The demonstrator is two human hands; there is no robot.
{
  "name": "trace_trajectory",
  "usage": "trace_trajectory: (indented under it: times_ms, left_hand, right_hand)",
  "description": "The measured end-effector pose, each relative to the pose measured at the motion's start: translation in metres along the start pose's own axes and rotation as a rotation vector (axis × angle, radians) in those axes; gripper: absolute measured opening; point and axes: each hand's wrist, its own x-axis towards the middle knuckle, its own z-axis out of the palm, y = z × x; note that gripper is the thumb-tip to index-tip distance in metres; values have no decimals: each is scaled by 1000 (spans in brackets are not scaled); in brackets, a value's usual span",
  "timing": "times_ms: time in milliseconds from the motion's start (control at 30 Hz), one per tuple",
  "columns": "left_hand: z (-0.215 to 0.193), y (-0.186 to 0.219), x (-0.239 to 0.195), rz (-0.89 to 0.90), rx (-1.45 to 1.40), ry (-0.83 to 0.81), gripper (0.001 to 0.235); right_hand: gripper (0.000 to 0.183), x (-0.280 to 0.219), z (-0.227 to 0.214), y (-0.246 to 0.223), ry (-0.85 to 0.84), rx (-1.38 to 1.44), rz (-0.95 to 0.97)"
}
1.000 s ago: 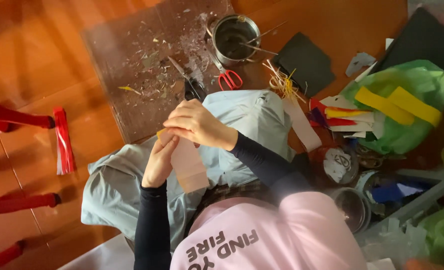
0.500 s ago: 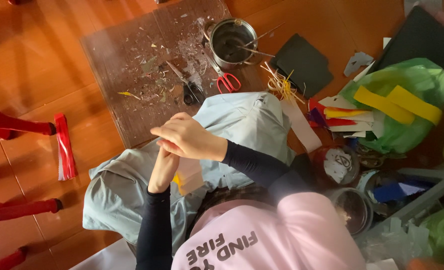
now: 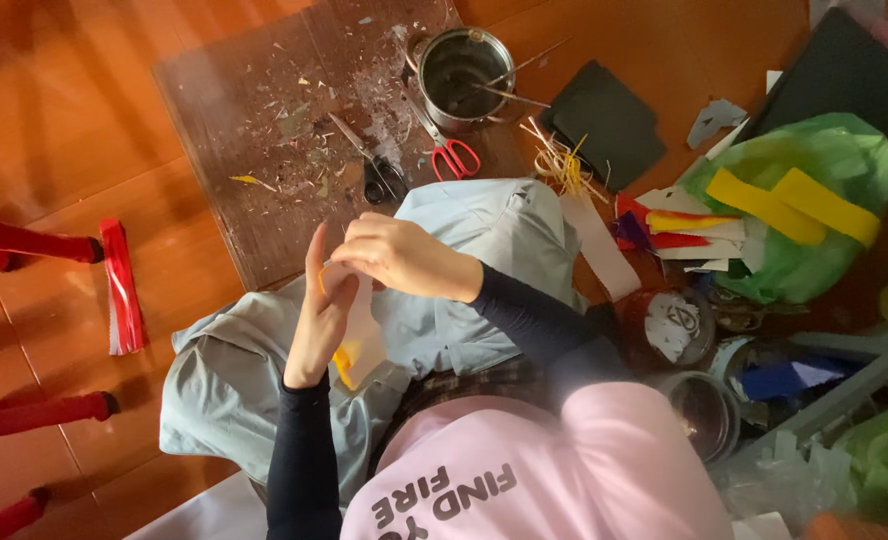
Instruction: Cutting strips of paper into specific lengths using scissors.
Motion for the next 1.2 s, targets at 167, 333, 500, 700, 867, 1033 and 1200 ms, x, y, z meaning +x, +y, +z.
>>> trace_trajectory:
  times_ms: [167,333,500,700,867,1033,1200]
  left_hand:
    - [6,1,0,38,36,-80,88]
    - [8,3,-1,15,10,-128,92]
    - [9,9,-2,22,53,-151,97]
    - [-14,9,-3,-190,-32,-427,56]
    - [-2,5,-1,-202,144,-429,27]
    - [3,-4,8,-142,264,-319,28]
    - [-13,-12,10,-68,226,-409,23]
  right_hand:
    - [19,14,-32,-18,-215,189,172]
    - [10,10,-29,-11,-328,236,160]
    - [13,5,-26,-9,-415,164,157]
    - [15,-8,-44,15,-284,227,47]
    - [40,18,-74,-10,-543,487,468]
    - [54,2,-62,7,-558,572,377]
    - [37,-5,-68,23,-497,623,534]
